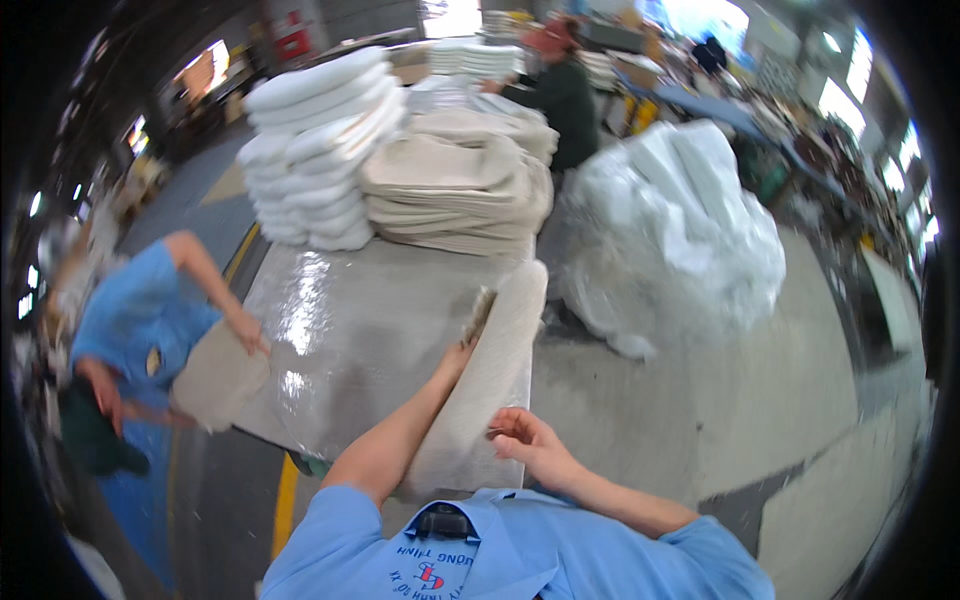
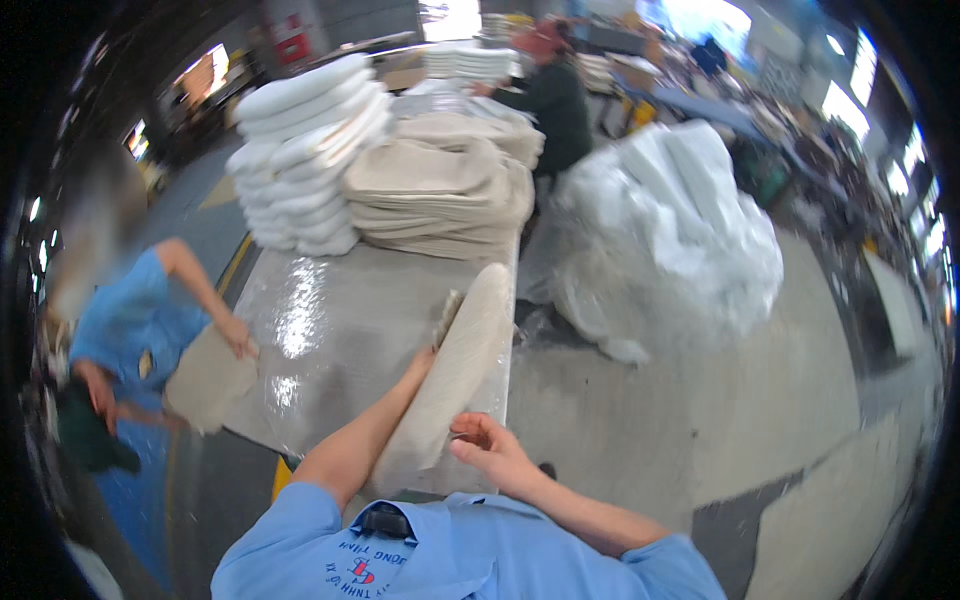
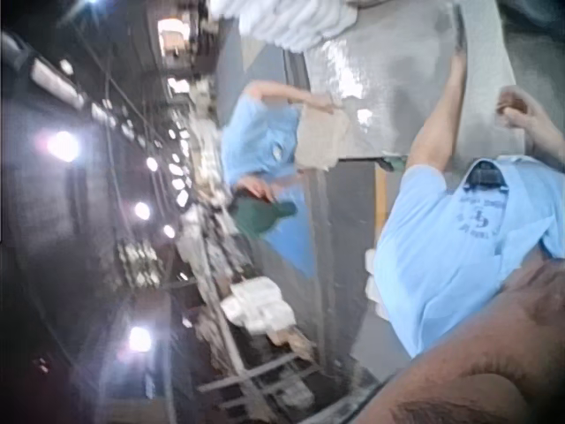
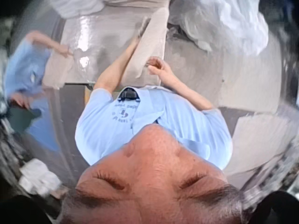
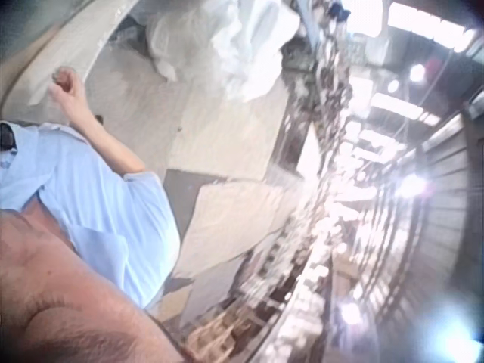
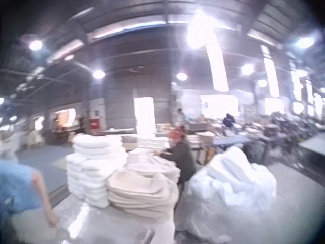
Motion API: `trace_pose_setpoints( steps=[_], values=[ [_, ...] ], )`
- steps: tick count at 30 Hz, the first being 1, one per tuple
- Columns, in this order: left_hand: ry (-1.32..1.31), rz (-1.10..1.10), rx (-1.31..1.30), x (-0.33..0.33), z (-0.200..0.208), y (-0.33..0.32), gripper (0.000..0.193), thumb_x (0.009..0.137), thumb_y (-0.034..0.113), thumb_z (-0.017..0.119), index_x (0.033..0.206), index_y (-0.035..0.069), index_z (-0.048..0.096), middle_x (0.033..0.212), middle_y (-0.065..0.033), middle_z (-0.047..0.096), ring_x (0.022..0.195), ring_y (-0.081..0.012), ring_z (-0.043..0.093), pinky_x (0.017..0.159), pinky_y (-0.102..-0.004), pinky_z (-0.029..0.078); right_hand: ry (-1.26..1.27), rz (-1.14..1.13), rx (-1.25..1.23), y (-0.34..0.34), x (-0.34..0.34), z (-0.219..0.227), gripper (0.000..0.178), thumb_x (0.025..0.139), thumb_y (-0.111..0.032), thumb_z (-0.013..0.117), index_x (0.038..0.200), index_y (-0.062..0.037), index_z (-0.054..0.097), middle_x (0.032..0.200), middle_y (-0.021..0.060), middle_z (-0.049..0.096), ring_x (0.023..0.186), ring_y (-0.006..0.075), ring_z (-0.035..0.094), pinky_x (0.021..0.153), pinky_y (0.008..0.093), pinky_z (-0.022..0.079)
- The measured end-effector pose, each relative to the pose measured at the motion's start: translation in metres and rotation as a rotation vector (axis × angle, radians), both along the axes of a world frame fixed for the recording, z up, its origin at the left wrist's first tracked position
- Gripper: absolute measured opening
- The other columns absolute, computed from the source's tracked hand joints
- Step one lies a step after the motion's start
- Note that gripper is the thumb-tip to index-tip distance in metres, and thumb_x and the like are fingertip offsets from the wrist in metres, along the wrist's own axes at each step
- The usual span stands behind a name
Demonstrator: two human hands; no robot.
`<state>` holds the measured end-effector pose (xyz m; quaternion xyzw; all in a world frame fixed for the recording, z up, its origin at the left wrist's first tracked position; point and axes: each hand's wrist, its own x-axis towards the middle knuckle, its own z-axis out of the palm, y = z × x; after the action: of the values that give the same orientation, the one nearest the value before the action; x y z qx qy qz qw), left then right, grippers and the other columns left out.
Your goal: The person inserts white foam inserts into beige fabric covers on a work table, then ties the drawstrings to close them. The person handles the foam and covers one at a time, smoothing the fabric and stacking the finished cushions.
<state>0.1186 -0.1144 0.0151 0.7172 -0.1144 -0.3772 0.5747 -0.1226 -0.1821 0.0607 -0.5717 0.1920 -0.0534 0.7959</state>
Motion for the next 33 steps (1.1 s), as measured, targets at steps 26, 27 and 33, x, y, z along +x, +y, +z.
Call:
trace_pose_setpoints(
  steps=[26,27,33],
  values=[
    [-0.623,-0.288,0.473,-0.08,-0.112,-0.043,0.04,0.108,0.036,0.055,0.102,-0.001,0.069,0.09,-0.027,0.071,0.084,-0.0477,0.068,0.073,-0.0529,0.05,0.455,-0.761,0.795,-0.014,-0.002,-0.282,0.042,0.112,-0.038,0.05,0.13,-0.0044,0.067,0.129,0.0123,0.069,0.116,0.0242,0.062,0.096,0.0434,0.051],
    [-0.638,-0.261,0.489,-0.081,-0.112,-0.044,0.039,0.108,0.036,0.055,0.101,-0.001,0.068,0.09,-0.0268,0.071,0.085,-0.0495,0.068,0.073,-0.0541,0.049,0.484,-0.727,0.793,-0.009,-0.008,-0.276,0.041,0.112,-0.038,0.051,0.129,-0.0043,0.067,0.128,0.0119,0.069,0.115,0.0239,0.062,0.095,0.0431,0.051],
    [-0.557,-0.23,0.505,-0.083,-0.118,-0.062,0.031,0.107,0.028,0.059,0.094,0.0,0.063,0.082,-0.026,0.066,0.078,-0.0495,0.064,0.067,-0.0525,0.048,0.607,-0.686,0.788,0.011,-0.034,-0.263,0.037,0.111,-0.034,0.053,0.126,-0.0038,0.068,0.12,0.0097,0.068,0.108,0.0219,0.062,0.092,0.041,0.051]
  ],
)
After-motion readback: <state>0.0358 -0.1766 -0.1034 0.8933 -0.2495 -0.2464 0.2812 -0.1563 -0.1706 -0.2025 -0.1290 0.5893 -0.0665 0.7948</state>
